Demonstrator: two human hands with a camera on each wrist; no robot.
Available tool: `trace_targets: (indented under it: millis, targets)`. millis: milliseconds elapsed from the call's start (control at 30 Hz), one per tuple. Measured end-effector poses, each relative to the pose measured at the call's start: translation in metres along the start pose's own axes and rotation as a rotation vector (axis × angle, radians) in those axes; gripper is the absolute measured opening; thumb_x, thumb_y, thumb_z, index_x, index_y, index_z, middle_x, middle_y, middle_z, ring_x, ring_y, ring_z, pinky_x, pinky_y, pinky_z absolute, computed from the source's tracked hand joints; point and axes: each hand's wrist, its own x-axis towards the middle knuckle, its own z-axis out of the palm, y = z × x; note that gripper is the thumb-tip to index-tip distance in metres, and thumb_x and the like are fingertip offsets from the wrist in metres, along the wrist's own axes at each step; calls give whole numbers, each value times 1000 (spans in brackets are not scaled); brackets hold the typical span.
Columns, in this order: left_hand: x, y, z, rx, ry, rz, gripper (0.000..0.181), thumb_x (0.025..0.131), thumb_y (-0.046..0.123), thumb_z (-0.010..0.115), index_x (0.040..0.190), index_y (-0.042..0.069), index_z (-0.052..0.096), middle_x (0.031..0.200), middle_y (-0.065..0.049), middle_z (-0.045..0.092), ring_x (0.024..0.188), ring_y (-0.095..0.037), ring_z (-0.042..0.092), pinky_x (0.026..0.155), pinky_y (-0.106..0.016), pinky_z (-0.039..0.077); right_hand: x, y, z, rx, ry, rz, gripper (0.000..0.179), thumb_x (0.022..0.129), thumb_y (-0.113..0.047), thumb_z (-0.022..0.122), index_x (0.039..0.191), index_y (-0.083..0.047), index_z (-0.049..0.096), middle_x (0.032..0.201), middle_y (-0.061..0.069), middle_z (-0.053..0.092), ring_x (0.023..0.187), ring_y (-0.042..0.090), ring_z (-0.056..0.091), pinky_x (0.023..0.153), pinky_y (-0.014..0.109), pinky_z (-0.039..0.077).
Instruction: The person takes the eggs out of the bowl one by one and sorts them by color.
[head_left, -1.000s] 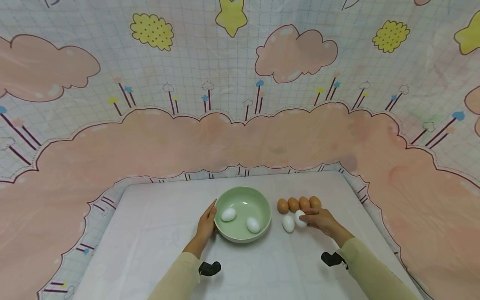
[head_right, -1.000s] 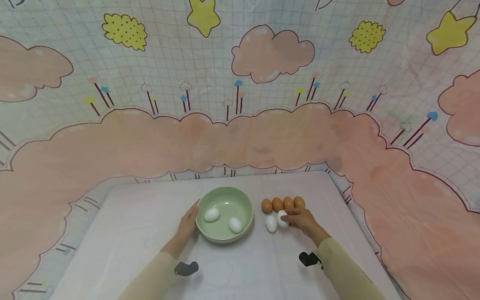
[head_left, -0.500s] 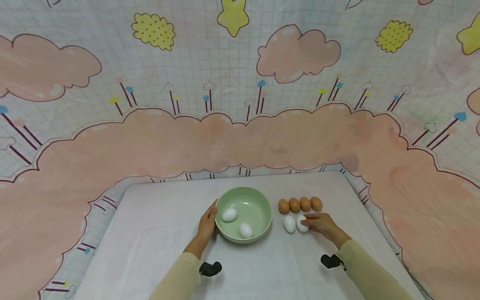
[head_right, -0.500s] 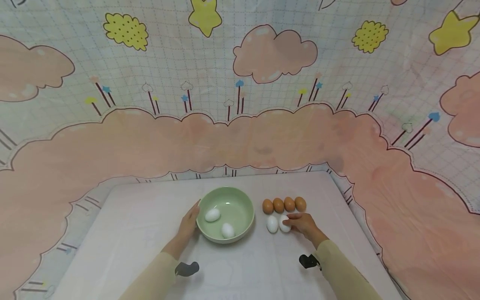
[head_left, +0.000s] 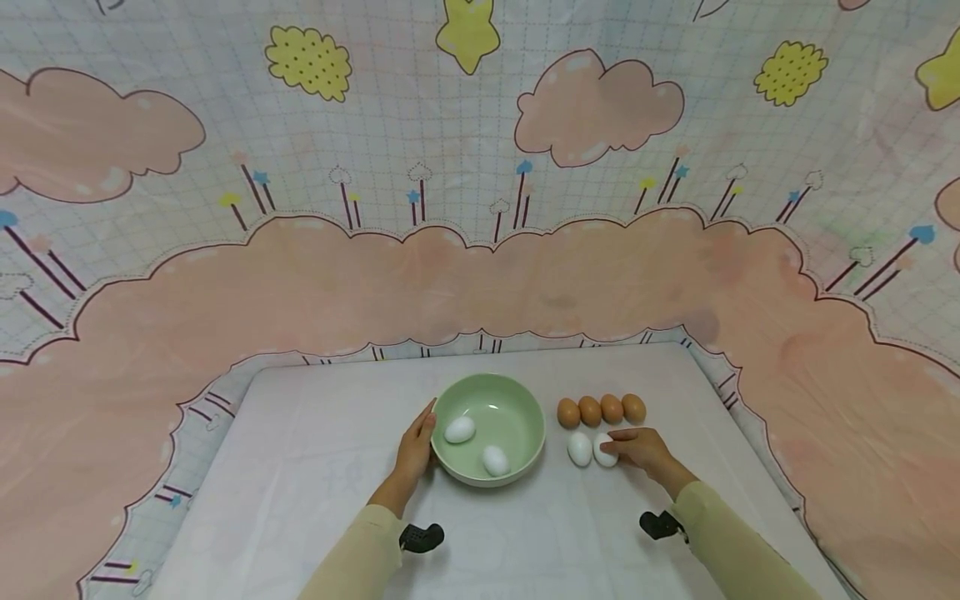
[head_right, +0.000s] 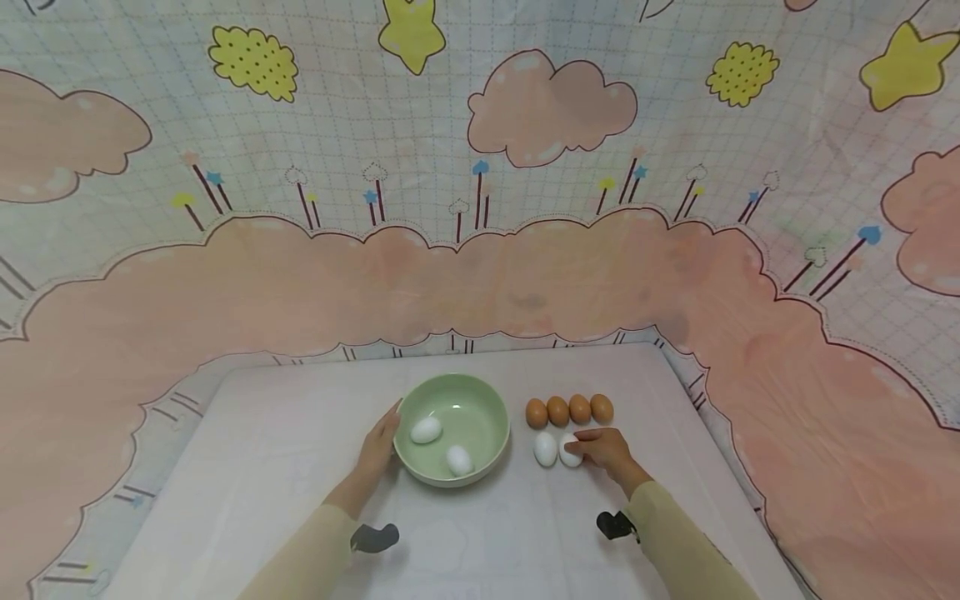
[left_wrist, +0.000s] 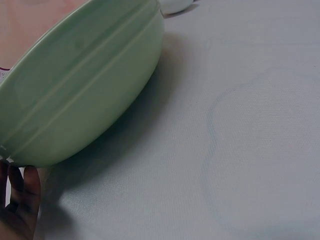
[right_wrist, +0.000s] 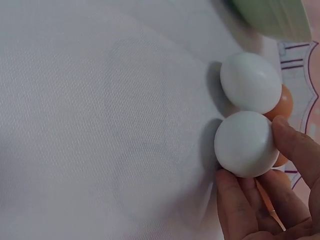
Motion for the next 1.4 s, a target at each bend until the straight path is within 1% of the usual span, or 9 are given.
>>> trace_targets:
  millis: [233,400,467,533,667,833,1067,1267,1400]
  targets:
    - [0,-1,0,2,-1,-3,51,105,47,38,151,24,41,155,-13,39,77,-22,52,63,-28,45,1,1,-2,5,0,13,48,83,-13,79,120,13,63,126,27,62,98,19,67,82,31,57]
    - [0,-1,0,22,-1,-2,50,106,46,38,152,26,40,158,-9,35,120,-30,50,88,-36,44,2,-1,-6,-11,25,-1,49,85,-13,78,123,13,61,128,27,61,94,16,67,80,29,57]
    - [0,0,0,29,-1,0,50,106,46,37,152,26,40,158,-9,35,124,-31,47,90,-36,42,1,-6,-9,-73,57,-30,48,86,-17,77,122,11,63,126,26,62,95,20,67,79,30,56]
    - [0,0,0,18,3,-4,49,106,45,38,151,26,41,156,-9,38,110,-32,54,82,-34,46,-1,-13,-9,-129,96,-54,48,86,-21,76,121,9,64,127,26,62,99,25,66,81,33,55]
    - [1,-1,0,11,12,0,48,106,44,39,151,25,42,155,-11,40,91,-29,54,68,-29,45,-6,-35,0,-171,130,-142,46,89,-21,73,122,9,64,127,27,60,108,36,61,87,41,53]
    - [1,0,0,23,7,4,49,106,44,38,151,23,42,156,-12,37,108,-30,53,74,-28,43,-10,-61,33,-102,129,-235,39,89,-14,73,122,6,65,122,25,63,112,37,61,90,41,53]
    - [-1,2,1,11,-2,5,50,106,43,38,151,22,41,156,-14,37,97,-26,53,71,-29,44,-14,-86,77,-91,91,-282,41,86,-20,78,117,5,69,110,19,72,105,33,68,87,40,55]
    - [-1,1,0,2,6,-2,48,106,42,39,151,23,42,155,-13,39,89,-23,54,69,-27,44,-18,-95,96,-138,112,-300,39,82,-20,81,112,2,72,107,15,74,100,29,70,83,37,57]
    - [0,0,0,-8,1,-3,49,106,43,39,151,23,42,154,-13,40,81,-20,54,66,-27,45,-20,-98,108,-171,47,-318,43,81,-20,82,115,4,70,111,18,72,104,30,68,82,36,57]
